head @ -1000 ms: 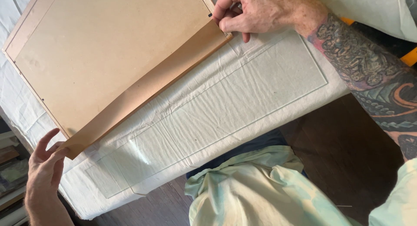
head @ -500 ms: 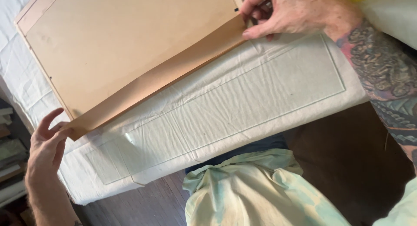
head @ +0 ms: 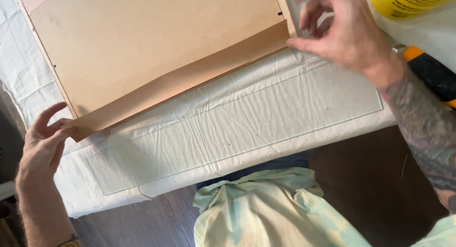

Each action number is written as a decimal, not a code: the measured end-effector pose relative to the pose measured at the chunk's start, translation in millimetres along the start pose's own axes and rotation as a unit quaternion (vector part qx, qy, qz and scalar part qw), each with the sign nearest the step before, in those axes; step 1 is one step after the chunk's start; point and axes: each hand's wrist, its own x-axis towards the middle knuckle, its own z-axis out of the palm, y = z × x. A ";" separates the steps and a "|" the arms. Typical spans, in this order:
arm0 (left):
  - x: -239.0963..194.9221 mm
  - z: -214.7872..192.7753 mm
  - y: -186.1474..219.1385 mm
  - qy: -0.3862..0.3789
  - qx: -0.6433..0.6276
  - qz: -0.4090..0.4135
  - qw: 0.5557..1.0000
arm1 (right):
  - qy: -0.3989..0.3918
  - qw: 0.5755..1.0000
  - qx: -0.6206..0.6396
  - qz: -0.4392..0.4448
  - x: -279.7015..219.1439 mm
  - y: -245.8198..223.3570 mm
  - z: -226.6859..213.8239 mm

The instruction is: Applying leather trim to a wooden frame using a utility knife and foam brush

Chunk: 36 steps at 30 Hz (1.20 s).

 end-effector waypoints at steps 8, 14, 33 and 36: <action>2.0 -1.5 -4.9 0.001 -0.016 0.003 1.000 | 0.056 0.920 -0.284 -0.265 -21.9 15.2 10.7; 2.0 -3.8 -7.8 -0.005 -0.007 0.014 1.000 | 0.067 0.917 -0.273 -0.284 -20.7 23.5 15.0; -0.5 -24.2 -19.6 -0.021 -0.053 0.095 0.994 | 0.055 0.927 -0.251 -0.275 -20.9 31.9 13.8; -8.3 -1.5 -3.4 0.032 -0.021 0.042 0.998 | 0.060 0.927 -0.243 -0.279 -19.9 27.6 13.8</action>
